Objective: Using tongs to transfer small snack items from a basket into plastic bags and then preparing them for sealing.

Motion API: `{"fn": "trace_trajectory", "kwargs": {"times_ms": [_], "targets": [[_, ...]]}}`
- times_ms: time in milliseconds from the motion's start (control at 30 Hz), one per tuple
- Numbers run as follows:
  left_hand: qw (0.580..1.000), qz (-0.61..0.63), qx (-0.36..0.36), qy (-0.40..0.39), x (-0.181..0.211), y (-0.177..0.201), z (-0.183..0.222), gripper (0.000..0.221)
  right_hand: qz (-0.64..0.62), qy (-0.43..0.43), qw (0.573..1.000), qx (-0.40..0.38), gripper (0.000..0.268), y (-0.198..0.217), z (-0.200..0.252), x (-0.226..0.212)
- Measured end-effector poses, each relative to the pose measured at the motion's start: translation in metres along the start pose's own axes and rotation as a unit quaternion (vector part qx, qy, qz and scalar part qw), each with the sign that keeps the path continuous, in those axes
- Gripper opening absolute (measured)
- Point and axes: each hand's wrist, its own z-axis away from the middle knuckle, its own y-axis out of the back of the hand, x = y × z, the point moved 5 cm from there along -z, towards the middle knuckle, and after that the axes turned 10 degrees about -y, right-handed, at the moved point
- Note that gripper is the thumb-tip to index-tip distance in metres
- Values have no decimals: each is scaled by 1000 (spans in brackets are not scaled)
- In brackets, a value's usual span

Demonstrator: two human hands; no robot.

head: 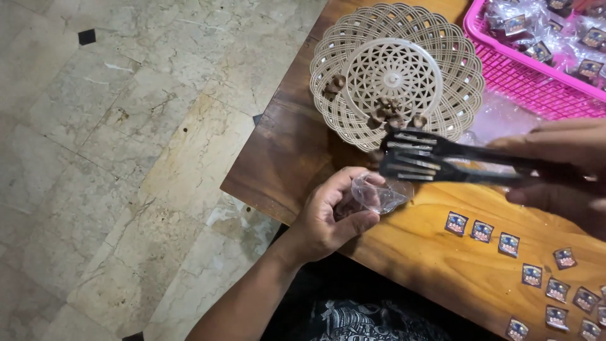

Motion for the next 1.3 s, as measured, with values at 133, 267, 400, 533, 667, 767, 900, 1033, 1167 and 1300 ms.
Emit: {"fn": "trace_trajectory", "kwargs": {"times_ms": [133,267,400,533,667,767,900,1033,1167,1300], "targets": [[1000,11,-17,-4,0,-7,0,45,7,-59,998,9,67,-2,21,-2],[1000,28,6,3,-5,-9,2,45,53,-30,998,4,79,0,25,-5],[999,32,9,4,-4,-8,3,50,42,-105,993,-20,82,5,20,4],[999,48,1,-12,2,-9,2,51,6,-78,997,1,74,-1,13,9],[999,26,11,-15,3,-7,3,42,25,-37,999,10,77,-3,13,22],[1000,18,14,-8,2,-6,3,34,62,-62,996,0,81,-9,25,47],[998,40,40,12,-1,-6,3,32,118,-107,987,12,73,-19,51,47],[996,70,54,15,-10,-9,3,30,94,-112,985,86,55,-25,66,3],[996,60,53,25,-10,-12,2,27,65,-189,979,42,46,-26,64,-1],[999,6,52,9,-5,-11,3,28,41,-129,990,47,56,-26,60,42]]}}
